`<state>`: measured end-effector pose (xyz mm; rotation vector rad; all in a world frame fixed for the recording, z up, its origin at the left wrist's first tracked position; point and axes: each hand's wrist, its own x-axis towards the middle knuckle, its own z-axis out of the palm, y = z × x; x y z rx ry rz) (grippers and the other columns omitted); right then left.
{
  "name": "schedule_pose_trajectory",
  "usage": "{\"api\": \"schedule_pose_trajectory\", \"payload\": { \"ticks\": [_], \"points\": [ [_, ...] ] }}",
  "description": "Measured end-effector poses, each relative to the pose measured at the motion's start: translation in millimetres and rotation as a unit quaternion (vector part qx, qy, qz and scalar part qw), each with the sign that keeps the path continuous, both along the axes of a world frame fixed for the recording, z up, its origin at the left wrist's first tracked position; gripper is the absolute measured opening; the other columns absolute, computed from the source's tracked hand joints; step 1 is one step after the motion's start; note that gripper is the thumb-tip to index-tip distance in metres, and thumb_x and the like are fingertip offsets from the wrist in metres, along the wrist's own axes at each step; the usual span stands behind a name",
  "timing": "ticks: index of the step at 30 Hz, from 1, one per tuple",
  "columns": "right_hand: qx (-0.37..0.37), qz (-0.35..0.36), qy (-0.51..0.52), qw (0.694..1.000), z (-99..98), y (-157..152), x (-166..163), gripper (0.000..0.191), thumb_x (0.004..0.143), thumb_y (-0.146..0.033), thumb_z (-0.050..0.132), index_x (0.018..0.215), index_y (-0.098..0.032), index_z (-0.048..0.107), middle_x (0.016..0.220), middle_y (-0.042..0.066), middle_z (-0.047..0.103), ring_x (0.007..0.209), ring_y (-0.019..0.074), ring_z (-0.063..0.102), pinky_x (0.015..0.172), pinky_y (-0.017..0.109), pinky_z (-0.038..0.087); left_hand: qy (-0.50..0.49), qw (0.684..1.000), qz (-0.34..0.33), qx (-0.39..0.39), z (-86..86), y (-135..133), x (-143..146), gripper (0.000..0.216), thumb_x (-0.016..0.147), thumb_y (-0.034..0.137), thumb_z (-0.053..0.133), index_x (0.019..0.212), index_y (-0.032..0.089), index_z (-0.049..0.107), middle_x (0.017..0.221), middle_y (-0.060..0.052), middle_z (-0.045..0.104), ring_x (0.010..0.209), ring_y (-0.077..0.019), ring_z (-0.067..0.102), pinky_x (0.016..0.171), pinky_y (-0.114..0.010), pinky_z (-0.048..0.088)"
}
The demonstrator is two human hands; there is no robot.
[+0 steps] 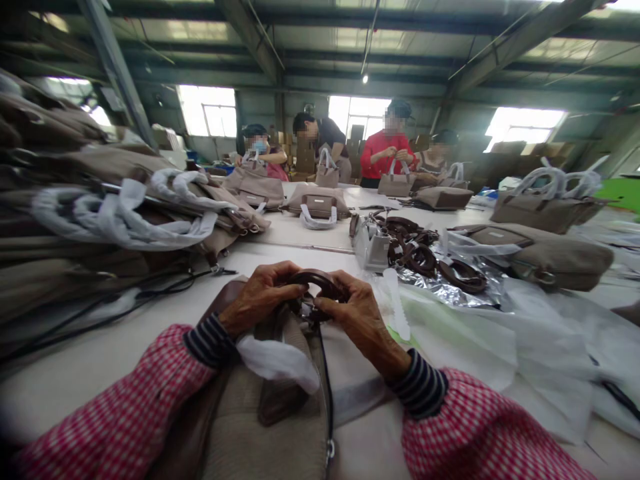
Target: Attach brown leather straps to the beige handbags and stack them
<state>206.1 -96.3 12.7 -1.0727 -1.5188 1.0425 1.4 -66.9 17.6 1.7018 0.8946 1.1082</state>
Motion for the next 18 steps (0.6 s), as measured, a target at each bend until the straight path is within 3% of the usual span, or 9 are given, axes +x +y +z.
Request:
{"api": "schedule_pose_trajectory", "payload": {
  "ticks": [4, 7, 11, 15, 18],
  "points": [
    [-0.025, 0.003, -0.013, 1.000, 1.9, 0, 3, 0.032, 0.069, -0.039, 0.087, 0.081, -0.015, 0.070, 0.070, -0.004, 0.060, 0.065, 0.0129, 0.052, 0.058, 0.026, 0.041, -0.034, 0.995, -0.043, -0.082, -0.9, 2, -3, 0.036, 0.075, 0.039, 0.083, 0.097, 0.013, 0.072, 0.085, -0.001, 0.069, 0.073, -0.0137, 0.059, 0.069, -0.026, 0.044],
    [-0.054, 0.036, 0.006, 0.998, 6.2, 0, 5, 0.032, 0.065, -0.034, 0.089, 0.083, -0.015, 0.071, 0.073, -0.003, 0.063, 0.069, 0.0136, 0.055, 0.063, 0.027, 0.045, -0.032, 0.991, -0.057, -0.120, -1.8, 4, -5, 0.040, 0.075, 0.045, 0.084, 0.095, 0.014, 0.069, 0.080, 0.001, 0.066, 0.067, -0.0118, 0.056, 0.064, -0.025, 0.041],
    [-0.082, 0.081, 0.015, 0.993, 11.3, -2, 5, 0.037, 0.068, -0.031, 0.085, 0.100, -0.014, 0.075, 0.089, 0.001, 0.071, 0.082, 0.0168, 0.061, 0.074, 0.029, 0.049, 0.023, 0.994, -0.064, -0.081, -2.3, 5, -5, 0.036, 0.083, 0.047, 0.078, 0.094, 0.014, 0.068, 0.085, -0.001, 0.068, 0.074, -0.0133, 0.058, 0.069, -0.026, 0.042],
    [-0.045, 0.067, -0.046, 0.996, 13.8, -6, 4, 0.026, 0.074, -0.030, 0.077, 0.095, -0.015, 0.072, 0.085, 0.000, 0.066, 0.080, 0.0171, 0.057, 0.070, 0.028, 0.045, 0.082, 0.992, -0.093, -0.028, -0.5, 7, -4, 0.030, 0.092, 0.046, 0.067, 0.096, 0.016, 0.065, 0.089, -0.002, 0.069, 0.081, -0.0160, 0.061, 0.076, -0.029, 0.045],
    [-0.015, 0.124, -0.084, 0.989, 15.1, -7, 3, 0.020, 0.076, -0.024, 0.070, 0.095, -0.016, 0.071, 0.087, 0.001, 0.066, 0.085, 0.0193, 0.057, 0.075, 0.031, 0.047, 0.125, 0.987, -0.097, 0.005, 1.9, 6, -2, 0.027, 0.094, 0.044, 0.065, 0.091, 0.017, 0.063, 0.084, 0.001, 0.065, 0.078, -0.0150, 0.057, 0.073, -0.028, 0.043]
  ]
}}
